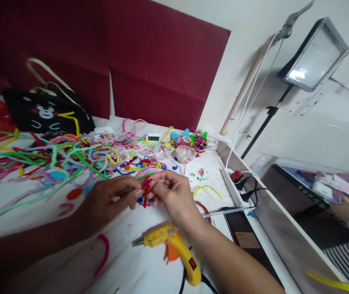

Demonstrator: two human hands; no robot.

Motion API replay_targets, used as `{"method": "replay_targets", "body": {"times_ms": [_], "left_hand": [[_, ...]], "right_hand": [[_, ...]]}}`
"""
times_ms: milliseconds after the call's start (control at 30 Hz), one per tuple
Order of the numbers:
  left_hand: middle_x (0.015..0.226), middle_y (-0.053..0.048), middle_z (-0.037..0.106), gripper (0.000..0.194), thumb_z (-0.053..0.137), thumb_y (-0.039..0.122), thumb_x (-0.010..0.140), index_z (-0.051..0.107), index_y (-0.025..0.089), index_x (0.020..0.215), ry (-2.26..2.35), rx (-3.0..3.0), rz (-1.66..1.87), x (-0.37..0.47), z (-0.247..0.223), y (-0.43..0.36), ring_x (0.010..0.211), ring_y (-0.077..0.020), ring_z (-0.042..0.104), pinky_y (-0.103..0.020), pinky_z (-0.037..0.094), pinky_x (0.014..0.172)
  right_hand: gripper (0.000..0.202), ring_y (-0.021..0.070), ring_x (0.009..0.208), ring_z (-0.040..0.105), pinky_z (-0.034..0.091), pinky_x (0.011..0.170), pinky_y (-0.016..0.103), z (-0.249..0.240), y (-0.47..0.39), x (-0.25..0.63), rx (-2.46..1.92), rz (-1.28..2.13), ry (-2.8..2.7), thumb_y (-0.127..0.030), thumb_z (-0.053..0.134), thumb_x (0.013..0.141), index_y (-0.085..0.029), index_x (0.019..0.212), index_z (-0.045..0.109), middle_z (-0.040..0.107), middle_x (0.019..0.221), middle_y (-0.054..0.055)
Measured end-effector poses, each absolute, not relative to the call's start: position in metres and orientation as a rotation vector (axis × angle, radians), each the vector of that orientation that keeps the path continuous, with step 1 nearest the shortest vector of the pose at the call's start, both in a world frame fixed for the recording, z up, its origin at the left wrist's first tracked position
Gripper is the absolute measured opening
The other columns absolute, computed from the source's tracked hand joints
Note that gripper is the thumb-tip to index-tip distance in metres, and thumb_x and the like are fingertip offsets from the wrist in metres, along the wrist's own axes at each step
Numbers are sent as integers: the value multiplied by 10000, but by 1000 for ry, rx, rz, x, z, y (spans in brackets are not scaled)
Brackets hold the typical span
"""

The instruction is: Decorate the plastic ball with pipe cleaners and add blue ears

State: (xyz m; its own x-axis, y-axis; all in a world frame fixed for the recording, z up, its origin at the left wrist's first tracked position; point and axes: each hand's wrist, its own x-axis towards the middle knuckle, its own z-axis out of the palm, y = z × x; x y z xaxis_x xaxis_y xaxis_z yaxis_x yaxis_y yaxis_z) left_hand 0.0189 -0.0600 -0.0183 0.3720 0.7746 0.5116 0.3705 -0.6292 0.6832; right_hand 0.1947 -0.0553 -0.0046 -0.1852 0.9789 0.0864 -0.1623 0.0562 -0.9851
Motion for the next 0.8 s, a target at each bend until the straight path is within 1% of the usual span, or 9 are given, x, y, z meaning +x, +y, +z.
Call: {"method": "replay_targets", "body": {"times_ms": [133,200,300,467,633,800], "left_hand": [[553,43,592,195,527,301,897,610,167,782,1008,1941,1126,17,-12,-58,471,-74,494,-175,379,467],[546,38,594,209,532,321,891,599,160,776,994,1823,1119,18,-10,-56,466,-77,497,-173,388,456],[536,27,587,230,553,342,865,578,152,737,966,1656,1124,20,-8,-53,462,-86,511,-184,413,454],[576,18,598,232,598,355,818,573,145,724,926,1397,1122,23,-9,-51,479,-102,563,-193,425,437],[565,17,602,242,597,360,828,573,142,725,910,1408,1120,22,-11,-50,483,-100,557,-189,425,438],[549,15,599,230,584,349,841,583,142,741,923,1479,1128,21,-12,-50,485,-102,547,-194,432,449]], "right_hand": [[252,88,485,554,435,466,188,-4,-55,194,-929,1412,-1290,-324,772,665,-141,793,656,637,552,-15],[266,88,501,555,430,464,186,-2,-57,194,-925,1426,-1321,-333,790,654,-141,777,653,633,564,-16],[244,88,498,548,419,459,190,0,-58,194,-946,1442,-1371,-337,778,671,-140,735,650,624,559,-14],[227,89,484,541,416,462,197,0,-58,194,-1006,1450,-1398,-331,762,670,-141,749,665,610,538,-22],[275,72,480,531,399,452,188,2,-59,194,-1029,1450,-1403,-395,749,681,-136,730,672,627,592,-15],[285,67,456,500,381,451,187,1,-58,194,-1035,1438,-1367,-410,758,680,-144,737,672,603,537,-32]]}}
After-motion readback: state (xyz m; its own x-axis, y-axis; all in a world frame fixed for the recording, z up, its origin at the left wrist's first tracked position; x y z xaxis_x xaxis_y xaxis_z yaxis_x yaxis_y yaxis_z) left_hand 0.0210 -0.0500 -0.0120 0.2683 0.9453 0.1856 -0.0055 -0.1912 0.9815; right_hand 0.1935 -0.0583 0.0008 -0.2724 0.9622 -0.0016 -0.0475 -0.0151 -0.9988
